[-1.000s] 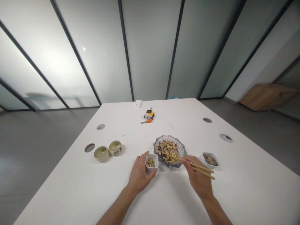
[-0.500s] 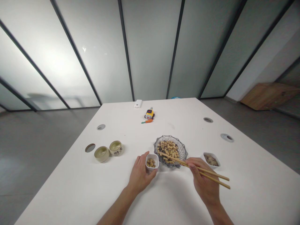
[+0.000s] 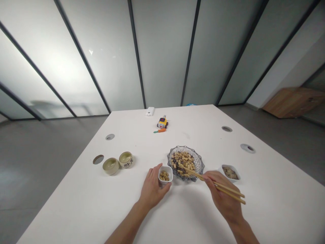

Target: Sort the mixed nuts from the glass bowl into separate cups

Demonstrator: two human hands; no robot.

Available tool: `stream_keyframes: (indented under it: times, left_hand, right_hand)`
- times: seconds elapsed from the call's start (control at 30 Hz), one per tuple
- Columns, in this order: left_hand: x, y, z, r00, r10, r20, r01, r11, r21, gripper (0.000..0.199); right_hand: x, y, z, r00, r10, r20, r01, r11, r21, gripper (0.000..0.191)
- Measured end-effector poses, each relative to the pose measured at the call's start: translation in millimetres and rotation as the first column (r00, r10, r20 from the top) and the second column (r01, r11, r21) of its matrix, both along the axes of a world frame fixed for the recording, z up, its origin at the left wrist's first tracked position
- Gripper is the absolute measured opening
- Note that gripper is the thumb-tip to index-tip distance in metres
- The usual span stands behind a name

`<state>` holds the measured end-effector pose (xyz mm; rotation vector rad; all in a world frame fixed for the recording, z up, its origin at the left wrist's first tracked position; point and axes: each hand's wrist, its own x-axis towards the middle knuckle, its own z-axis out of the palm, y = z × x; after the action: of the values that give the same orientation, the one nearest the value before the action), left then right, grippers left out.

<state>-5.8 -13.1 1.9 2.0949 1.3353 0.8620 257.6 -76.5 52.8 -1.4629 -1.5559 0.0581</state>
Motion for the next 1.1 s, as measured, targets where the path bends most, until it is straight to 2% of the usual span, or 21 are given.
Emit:
stream_keyframes:
  times: [0.13, 0.23, 0.33, 0.53, 0.7, 0.9, 0.97, 1.1]
  left_hand:
    - [0, 0, -0.7, 1.000, 0.000, -0.001, 0.000, 1.000, 0.014, 0.069]
    - [1, 0, -1.3, 1.000, 0.003, -0.006, -0.003, 1.000, 0.011, 0.069]
    - [1, -1, -1.4, 1.000, 0.002, -0.003, -0.002, 1.000, 0.002, 0.069]
    - [0, -1, -0.2, 1.000, -0.005, 0.007, 0.005, 1.000, -0.011, 0.069]
    - [0, 0, 1.0, 1.000, -0.006, 0.000, 0.006, 1.000, -0.010, 0.067]
    - [0, 0, 2.4, 1.000, -0.006, 0.001, 0.006, 1.000, -0.009, 0.068]
    - [0, -1, 2.4, 1.000, -0.005, -0.001, 0.005, 1.000, -0.006, 0.068]
    - [0, 0, 0.9, 1.000, 0.002, 0.002, -0.002, 1.000, 0.020, 0.068]
  right_hand:
    - [-2, -5, -1.1, 0.986, -0.070, -0.148, 0.073, 0.997, 0.016, 0.036]
    - [-8, -7, -2.0, 0.971, 0.001, -0.239, 0.002, 1.000, 0.014, 0.034]
    - [-11, -6, -2.2, 0.975, 0.016, -0.224, -0.013, 1.000, 0.014, 0.032]
    - [-5, 3, -8.6, 0.964, -0.161, -0.210, 0.153, 0.987, -0.055, 0.042]
    - [-5, 11, -15.1, 0.959, -0.169, -0.229, 0.154, 0.985, -0.082, 0.046]
    - [0, 8, -13.2, 0.943, -0.195, -0.269, 0.181, 0.981, -0.075, 0.046]
    - [-1, 6, -14.0, 0.919, -0.176, -0.354, 0.166, 0.984, -0.060, 0.043]
    - [-8, 2, -18.8, 0.884, -0.023, -0.468, -0.002, 0.999, -0.053, 0.038]
